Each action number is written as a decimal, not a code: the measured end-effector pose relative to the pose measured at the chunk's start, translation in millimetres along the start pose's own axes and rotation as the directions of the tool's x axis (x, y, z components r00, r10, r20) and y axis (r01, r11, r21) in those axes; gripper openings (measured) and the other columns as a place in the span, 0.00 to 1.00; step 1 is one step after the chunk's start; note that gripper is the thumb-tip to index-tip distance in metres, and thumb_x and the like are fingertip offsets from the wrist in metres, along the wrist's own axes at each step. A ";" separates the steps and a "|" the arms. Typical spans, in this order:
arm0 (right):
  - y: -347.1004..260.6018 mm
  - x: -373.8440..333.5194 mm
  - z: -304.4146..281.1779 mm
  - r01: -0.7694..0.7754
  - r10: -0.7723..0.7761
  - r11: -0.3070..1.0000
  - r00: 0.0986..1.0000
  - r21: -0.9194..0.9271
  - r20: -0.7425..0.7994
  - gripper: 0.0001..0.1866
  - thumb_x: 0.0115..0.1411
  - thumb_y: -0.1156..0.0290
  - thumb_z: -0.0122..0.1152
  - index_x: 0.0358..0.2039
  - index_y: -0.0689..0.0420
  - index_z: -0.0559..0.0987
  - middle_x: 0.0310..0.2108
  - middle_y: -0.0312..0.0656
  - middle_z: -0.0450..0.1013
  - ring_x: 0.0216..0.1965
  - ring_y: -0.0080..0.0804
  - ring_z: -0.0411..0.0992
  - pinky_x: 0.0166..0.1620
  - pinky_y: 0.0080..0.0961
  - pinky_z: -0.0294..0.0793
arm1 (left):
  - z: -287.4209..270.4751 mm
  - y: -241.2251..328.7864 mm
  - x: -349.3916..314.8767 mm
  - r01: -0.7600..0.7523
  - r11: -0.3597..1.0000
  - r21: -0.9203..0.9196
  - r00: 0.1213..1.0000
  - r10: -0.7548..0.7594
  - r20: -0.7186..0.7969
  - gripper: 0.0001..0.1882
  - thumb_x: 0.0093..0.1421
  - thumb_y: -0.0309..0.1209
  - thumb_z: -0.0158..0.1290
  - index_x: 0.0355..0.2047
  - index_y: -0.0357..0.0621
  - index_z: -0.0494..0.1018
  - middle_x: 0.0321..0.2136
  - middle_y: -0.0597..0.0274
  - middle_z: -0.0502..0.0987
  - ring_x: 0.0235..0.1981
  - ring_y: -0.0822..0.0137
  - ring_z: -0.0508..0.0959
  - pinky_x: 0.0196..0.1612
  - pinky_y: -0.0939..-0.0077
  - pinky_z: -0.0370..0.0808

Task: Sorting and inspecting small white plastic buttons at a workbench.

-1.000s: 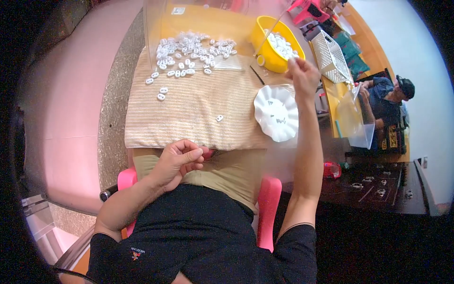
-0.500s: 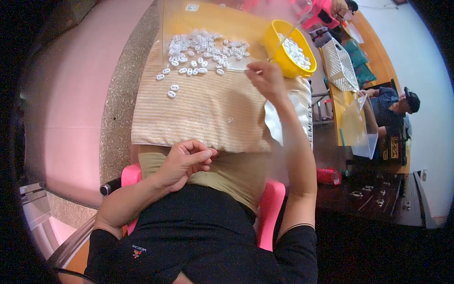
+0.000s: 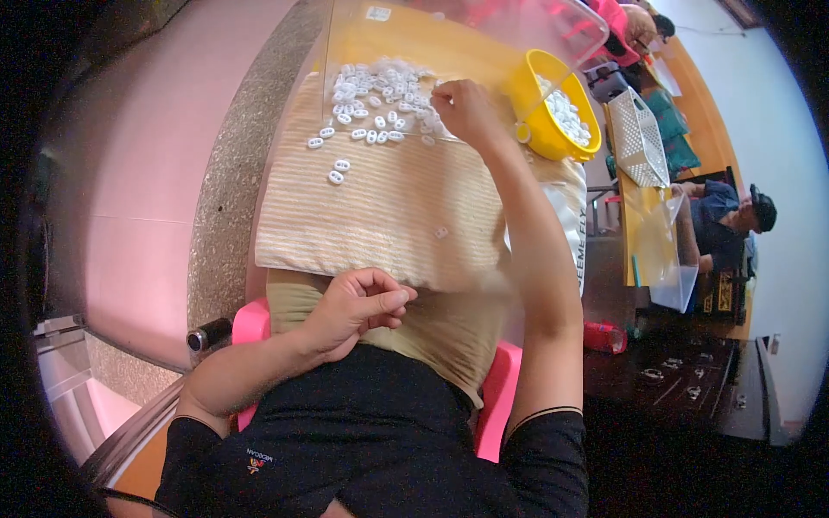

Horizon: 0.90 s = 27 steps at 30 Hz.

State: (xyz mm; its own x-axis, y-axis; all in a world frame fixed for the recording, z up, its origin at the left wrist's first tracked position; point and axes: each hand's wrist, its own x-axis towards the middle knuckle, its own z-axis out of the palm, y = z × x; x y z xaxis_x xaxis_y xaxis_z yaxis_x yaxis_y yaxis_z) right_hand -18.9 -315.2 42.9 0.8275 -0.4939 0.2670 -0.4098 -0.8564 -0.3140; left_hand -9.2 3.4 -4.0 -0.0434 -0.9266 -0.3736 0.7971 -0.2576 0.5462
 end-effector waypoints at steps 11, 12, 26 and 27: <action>38.1 49.0 39.8 -0.085 0.123 0.987 0.944 -0.134 0.307 0.12 0.52 0.61 0.63 0.34 0.54 0.83 0.34 0.49 0.78 0.37 0.46 0.77 0.42 0.38 0.75 | 0.4 5.7 -1.0 0.006 1.000 -0.026 1.000 -0.005 0.030 0.05 0.59 0.27 0.58 0.33 0.40 0.75 0.37 0.59 0.78 0.30 0.77 0.76 0.35 0.82 0.78; 37.5 47.9 40.0 -0.096 0.129 0.988 0.946 -0.121 0.297 0.12 0.52 0.64 0.64 0.33 0.57 0.83 0.31 0.48 0.79 0.34 0.39 0.76 0.39 0.34 0.75 | 0.4 7.0 -1.8 0.013 0.999 -0.030 0.999 -0.011 0.040 0.05 0.59 0.27 0.58 0.34 0.40 0.75 0.37 0.59 0.78 0.30 0.77 0.76 0.35 0.82 0.78; 29.2 41.8 31.8 -0.042 0.062 0.996 0.957 -0.078 0.282 0.09 0.52 0.67 0.65 0.29 0.60 0.83 0.27 0.45 0.79 0.30 0.36 0.76 0.38 0.30 0.74 | 0.3 4.8 -2.1 0.013 0.999 -0.048 0.998 -0.010 0.064 0.06 0.59 0.27 0.58 0.35 0.39 0.75 0.35 0.60 0.79 0.29 0.78 0.76 0.34 0.83 0.77; 27.3 40.7 32.4 -0.017 0.050 0.992 0.962 -0.123 0.269 0.09 0.52 0.67 0.63 0.30 0.59 0.83 0.29 0.45 0.78 0.32 0.39 0.76 0.39 0.31 0.74 | 0.3 4.9 -2.2 0.010 0.999 -0.047 0.998 -0.007 0.062 0.06 0.59 0.27 0.58 0.35 0.39 0.75 0.35 0.60 0.79 0.29 0.78 0.76 0.34 0.83 0.77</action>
State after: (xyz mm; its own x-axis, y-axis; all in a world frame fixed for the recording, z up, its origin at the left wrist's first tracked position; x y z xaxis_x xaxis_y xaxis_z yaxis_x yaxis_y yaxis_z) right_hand 16.0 -353.8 15.6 0.8788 -0.4772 -0.0033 -0.4677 -0.8599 -0.2044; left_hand -5.4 4.1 -0.3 -0.0866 -0.9399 -0.3303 0.8241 -0.2539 0.5063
